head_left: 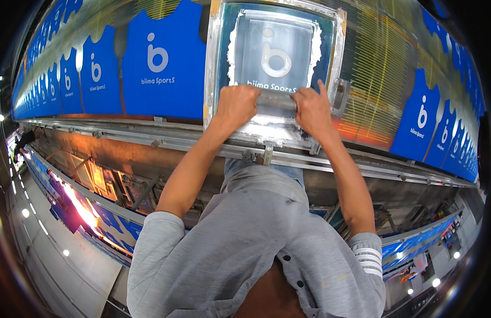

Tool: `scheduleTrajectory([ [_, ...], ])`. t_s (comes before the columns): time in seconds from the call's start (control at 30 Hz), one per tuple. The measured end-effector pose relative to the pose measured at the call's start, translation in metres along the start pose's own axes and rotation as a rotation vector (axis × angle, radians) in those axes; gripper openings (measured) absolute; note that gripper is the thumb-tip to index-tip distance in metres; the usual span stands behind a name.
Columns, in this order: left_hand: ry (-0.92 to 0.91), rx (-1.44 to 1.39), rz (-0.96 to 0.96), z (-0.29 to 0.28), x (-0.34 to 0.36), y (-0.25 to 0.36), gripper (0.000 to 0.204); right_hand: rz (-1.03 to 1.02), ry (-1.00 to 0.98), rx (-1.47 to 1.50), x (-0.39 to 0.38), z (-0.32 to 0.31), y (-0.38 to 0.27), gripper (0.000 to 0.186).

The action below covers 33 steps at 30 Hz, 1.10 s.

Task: The person uses a squeegee to pull white ink across a screen-printing frame, repeatedly applying ink to a blue fabric surface with a repeated logo. The person moves the frame along the fabric and continues the squeegee strokes throughout the clip.

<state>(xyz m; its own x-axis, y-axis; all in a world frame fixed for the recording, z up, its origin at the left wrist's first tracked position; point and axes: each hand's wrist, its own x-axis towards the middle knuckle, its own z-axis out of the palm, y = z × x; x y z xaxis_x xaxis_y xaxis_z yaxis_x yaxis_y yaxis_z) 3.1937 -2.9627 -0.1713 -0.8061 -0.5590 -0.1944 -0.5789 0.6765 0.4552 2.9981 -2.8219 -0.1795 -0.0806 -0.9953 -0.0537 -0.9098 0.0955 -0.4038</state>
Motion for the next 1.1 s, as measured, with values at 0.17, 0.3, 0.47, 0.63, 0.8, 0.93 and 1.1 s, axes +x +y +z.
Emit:
scheduleTrajectory([
  [0.17, -0.03, 0.072, 0.042, 0.015, -0.045, 0.009, 0.027, 0.038, -0.019, -0.02, -0.049, 0.015, -0.029, 0.014],
  [0.3, -0.108, 0.271, 0.045, 0.003, -0.036, 0.028, 0.025, 0.059, -0.072, 0.145, -0.046, -0.002, -0.03, 0.059],
  [0.47, 0.033, 0.066, 0.067, 0.039, -0.047, 0.033, 0.022, 0.376, 0.552, 0.14, -0.029, -0.003, 0.052, 0.063],
  [0.63, -0.164, 0.106, 0.014, 0.01, -0.031, 0.038, 0.021, 0.844, 0.49, 0.413, -0.021, 0.025, 0.102, 0.055],
  [0.8, -0.171, 0.184, -0.015, -0.033, 0.059, 0.014, 0.028, 0.887, 0.427, 0.582, -0.02, 0.027, 0.113, 0.046],
  [0.93, -0.049, 0.221, 0.026, -0.064, 0.167, -0.011, 0.034, 0.894, 0.464, 0.596, -0.019, 0.018, 0.106, 0.045],
  [1.1, -0.024, 0.193, 0.042, -0.072, 0.228, -0.024, 0.039, 0.924, 0.475, 0.628, -0.01, 0.0, 0.09, 0.043],
])
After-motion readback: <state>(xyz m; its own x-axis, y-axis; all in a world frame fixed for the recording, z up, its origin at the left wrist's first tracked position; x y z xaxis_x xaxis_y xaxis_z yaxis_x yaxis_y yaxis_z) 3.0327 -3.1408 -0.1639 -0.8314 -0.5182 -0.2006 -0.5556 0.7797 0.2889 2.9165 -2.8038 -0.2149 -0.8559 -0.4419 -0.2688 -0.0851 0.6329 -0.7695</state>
